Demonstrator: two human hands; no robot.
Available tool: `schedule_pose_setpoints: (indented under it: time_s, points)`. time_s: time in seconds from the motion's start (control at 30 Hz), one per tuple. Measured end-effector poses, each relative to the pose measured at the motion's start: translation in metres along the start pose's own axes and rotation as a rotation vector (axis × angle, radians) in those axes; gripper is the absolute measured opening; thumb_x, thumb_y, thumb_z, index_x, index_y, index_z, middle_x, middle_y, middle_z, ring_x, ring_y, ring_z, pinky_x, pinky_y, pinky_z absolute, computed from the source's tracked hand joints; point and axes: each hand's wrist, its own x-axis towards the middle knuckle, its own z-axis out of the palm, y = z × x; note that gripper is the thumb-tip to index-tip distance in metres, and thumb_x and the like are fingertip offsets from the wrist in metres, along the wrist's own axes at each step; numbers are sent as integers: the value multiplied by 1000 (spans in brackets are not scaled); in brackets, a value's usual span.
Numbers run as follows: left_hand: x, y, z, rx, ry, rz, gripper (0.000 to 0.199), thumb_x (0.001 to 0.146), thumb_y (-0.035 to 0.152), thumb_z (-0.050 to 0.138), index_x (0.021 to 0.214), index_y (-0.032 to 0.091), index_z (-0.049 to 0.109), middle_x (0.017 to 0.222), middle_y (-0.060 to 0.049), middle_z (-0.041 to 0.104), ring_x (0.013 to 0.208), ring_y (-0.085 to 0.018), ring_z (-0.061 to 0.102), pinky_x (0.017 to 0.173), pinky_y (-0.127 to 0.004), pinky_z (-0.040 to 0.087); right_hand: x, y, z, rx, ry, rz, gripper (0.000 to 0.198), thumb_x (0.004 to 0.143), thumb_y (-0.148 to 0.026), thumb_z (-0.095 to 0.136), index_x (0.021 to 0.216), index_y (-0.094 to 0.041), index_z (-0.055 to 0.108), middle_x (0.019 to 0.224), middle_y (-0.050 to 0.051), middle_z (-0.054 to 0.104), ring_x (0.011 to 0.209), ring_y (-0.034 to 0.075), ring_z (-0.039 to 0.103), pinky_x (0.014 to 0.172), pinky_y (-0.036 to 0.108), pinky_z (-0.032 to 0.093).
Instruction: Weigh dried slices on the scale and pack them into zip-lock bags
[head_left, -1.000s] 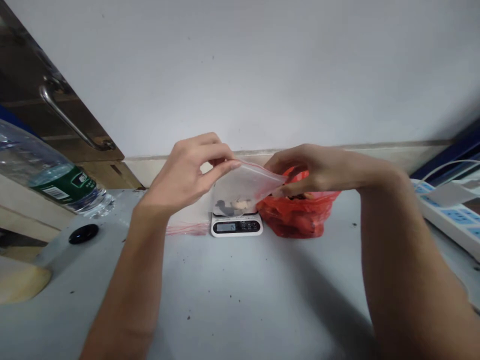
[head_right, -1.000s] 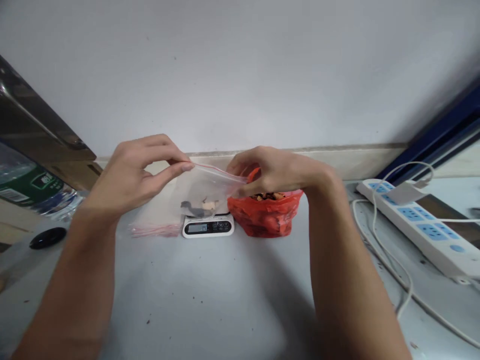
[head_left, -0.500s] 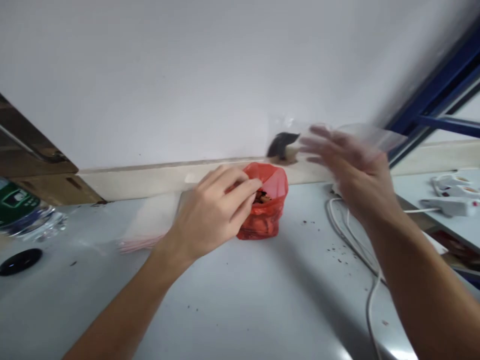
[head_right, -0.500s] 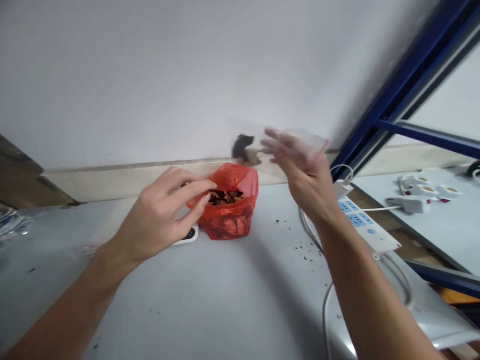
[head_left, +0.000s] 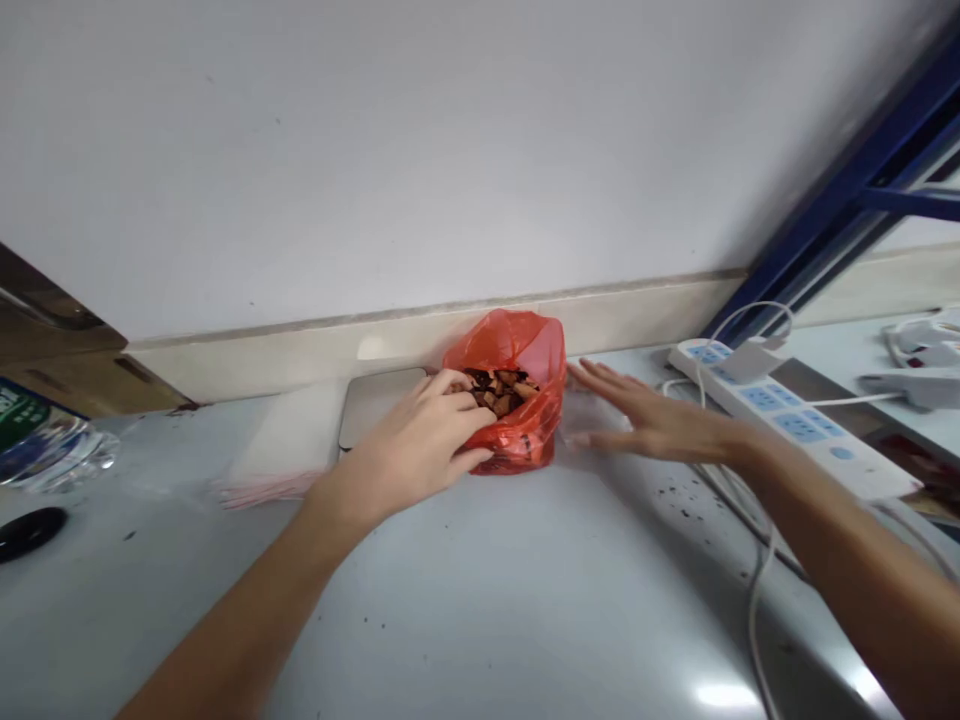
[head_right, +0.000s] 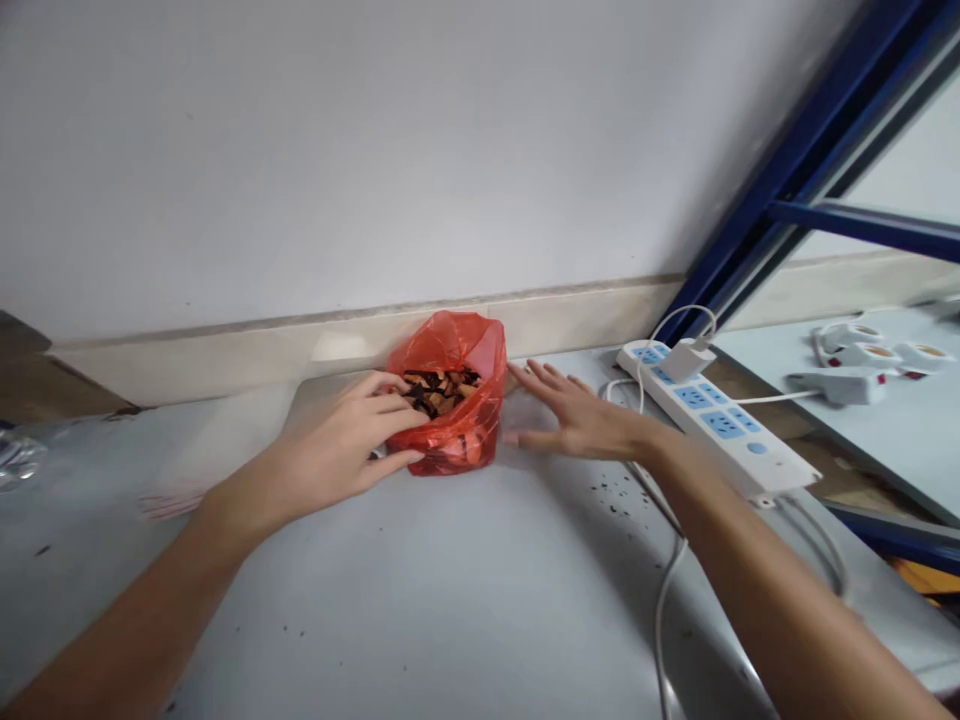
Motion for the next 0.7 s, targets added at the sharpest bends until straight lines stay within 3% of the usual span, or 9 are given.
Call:
schedule_pose_setpoints:
  time_s: [0.1, 0.17, 0.23, 0.3, 0.4, 0.53, 0.6, 0.7]
  points:
    - [1, 1, 3, 6, -70, -14, 17, 103, 14, 64, 112, 19, 77, 115, -5, 80, 125, -28, 56, 105, -39, 49, 15, -26, -20, 156, 253, 122, 87, 97, -70, 43, 168, -21, 35, 167, 22, 50, 135, 43, 66, 111, 62, 53]
    - [1, -1, 5, 5, -76, -20, 22, 101, 8, 61, 111, 20, 77, 112, -6, 78, 120, -27, 59, 99, -38, 51, 29, -44, -25, 156, 336, 231, 76, 96, -56, 56, 161, -20, 42, 142, 22, 71, 107, 38, 78, 96, 56, 60]
    - [-1, -3, 7, -7, -55, -14, 29, 101, 6, 55, 112, 22, 77, 109, -6, 76, 110, -25, 64, 91, -36, 53, 40, -60, -27, 106, 305, 294, 70, 87, -32, 70, 153, -21, 48, 113, 15, 82, 88, 32, 78, 81, 44, 61]
    - [-4, -4, 5, -26, -42, -19, 35, 101, 6, 50, 115, 23, 76, 109, -6, 74, 100, -23, 68, 84, -33, 54, 46, -71, -30, 83, 277, 317, 66, 81, -13, 68, 144, -24, 54, 97, 7, 81, 75, 26, 73, 67, 34, 56]
    - [-9, -4, -1, -59, -52, -74, 38, 102, 7, 47, 121, 25, 75, 112, -5, 74, 91, -20, 71, 79, -31, 54, 41, -83, -41, 5, 352, 342, 56, 80, -5, 61, 133, -23, 61, 93, 6, 77, 71, 22, 67, 60, 30, 47]
    - [-8, 2, -4, -54, -91, -89, 31, 105, 12, 51, 123, 23, 74, 115, -5, 75, 95, -23, 74, 79, -33, 55, 31, -100, -51, -232, 471, 255, 35, 80, -7, 61, 111, -20, 72, 103, 13, 73, 85, 26, 66, 70, 33, 46]
    - [-7, 5, -2, -29, -100, -53, 26, 107, 15, 53, 122, 22, 74, 118, -6, 77, 99, -24, 75, 82, -34, 56, 34, -110, -47, -259, 393, 159, 20, 82, -13, 62, 95, -22, 74, 96, 10, 73, 81, 24, 66, 69, 33, 46]
    - [-6, 7, 2, -4, -75, 13, 21, 108, 20, 55, 116, 20, 75, 115, -6, 79, 101, -24, 75, 86, -35, 57, 51, -121, -34, -257, -4, 135, 7, 80, -21, 66, 76, -23, 72, 72, 5, 69, 67, 21, 63, 61, 32, 43]
